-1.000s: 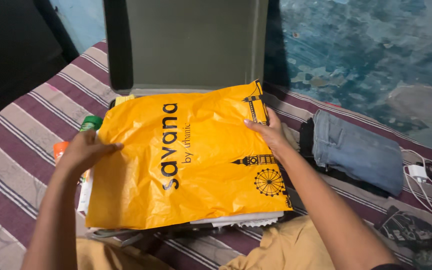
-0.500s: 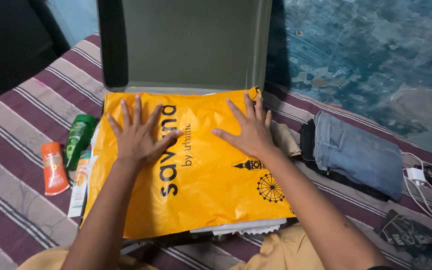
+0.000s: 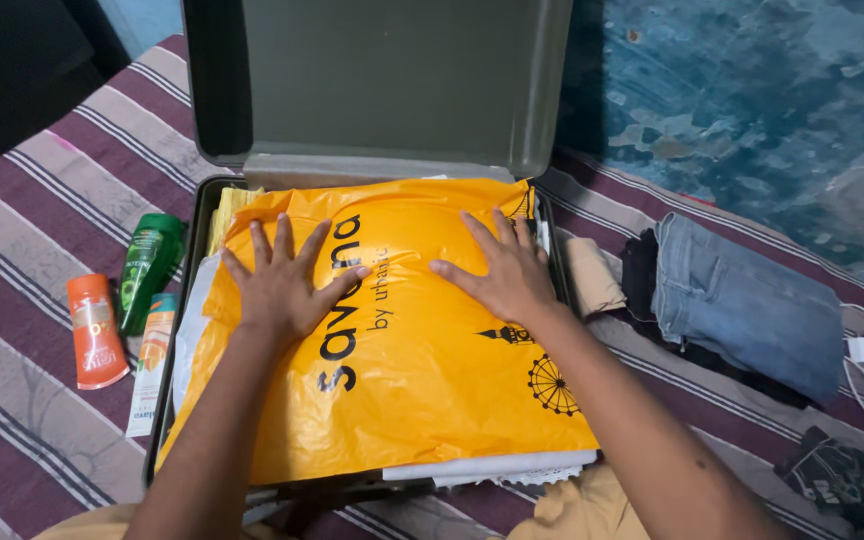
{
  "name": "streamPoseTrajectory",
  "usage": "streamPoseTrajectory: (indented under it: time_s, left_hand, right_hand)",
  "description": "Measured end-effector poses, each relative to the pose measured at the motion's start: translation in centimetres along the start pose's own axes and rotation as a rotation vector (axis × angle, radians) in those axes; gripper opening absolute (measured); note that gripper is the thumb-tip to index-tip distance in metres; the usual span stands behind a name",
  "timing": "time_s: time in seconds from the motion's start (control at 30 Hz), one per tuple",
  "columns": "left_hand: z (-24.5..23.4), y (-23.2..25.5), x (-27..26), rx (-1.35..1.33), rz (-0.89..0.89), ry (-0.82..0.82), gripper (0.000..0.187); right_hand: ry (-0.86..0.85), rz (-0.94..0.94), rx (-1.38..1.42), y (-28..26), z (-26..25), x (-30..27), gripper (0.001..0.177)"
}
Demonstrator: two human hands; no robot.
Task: The person packs a suitcase by folding and placing a white garment and a yellow shirt inside. They then add a yellow plastic shopping bag, followed by several toiletries including a green bottle, an orange tube, and a white tube, arranging them in the remaining space.
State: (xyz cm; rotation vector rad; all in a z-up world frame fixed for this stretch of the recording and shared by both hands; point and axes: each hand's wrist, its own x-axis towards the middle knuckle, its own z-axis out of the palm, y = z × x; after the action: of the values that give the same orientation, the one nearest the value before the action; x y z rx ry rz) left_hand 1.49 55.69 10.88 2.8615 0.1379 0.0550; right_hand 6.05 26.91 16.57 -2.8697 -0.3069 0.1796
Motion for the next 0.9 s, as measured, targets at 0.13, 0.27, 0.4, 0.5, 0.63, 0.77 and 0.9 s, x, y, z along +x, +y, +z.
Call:
streamPoseTrajectory:
  time_s: [0.13, 0.27, 0.4, 0.5, 0.63, 0.77, 0.9]
  left_hand:
    - [0.3, 0.0, 0.6, -0.027, -0.019, -0.014, 0.096]
    - [0.8, 0.0, 0.6, -0.028, 0.015, 0.068, 0.096]
    - [0.7, -0.1, 0.7, -0.007, 0.024, 0.064, 0.096]
    - [0.0, 0.2, 0.6, 0.041, 0.045, 0.091, 0.096]
    - [-1.9, 1.4, -0.4, 0.018, 0.086, 0.19, 0.093]
    - [-4.0, 3.3, -4.2, -0.094, 0.127, 0.167, 0.087]
    - [-5.3, 4.7, -8.6, -0.123, 0.243, 0.212, 0.094]
  right_hand:
    - [-0.023, 0.017, 0.027, 0.3, 0.7, 0.8, 0.099]
    - [-0.004, 0.012, 0.034, 0.4, 1.1, 1.3, 0.098]
    - [0.014, 0.027, 0.049, 0.5, 1.1, 1.0, 0.098]
    - [0.116, -0.034, 0.021, 0.2, 0.4, 0.4, 0.098]
    - [0.202, -0.101, -0.004, -0.5, -2.1, -1.6, 0.094]
    - [0.261, -0.209, 0.018, -1.8, -3.2, -6.4, 0.093]
    - [0.27, -0.276, 0.001, -2.6, -3.1, -10.5, 0.102]
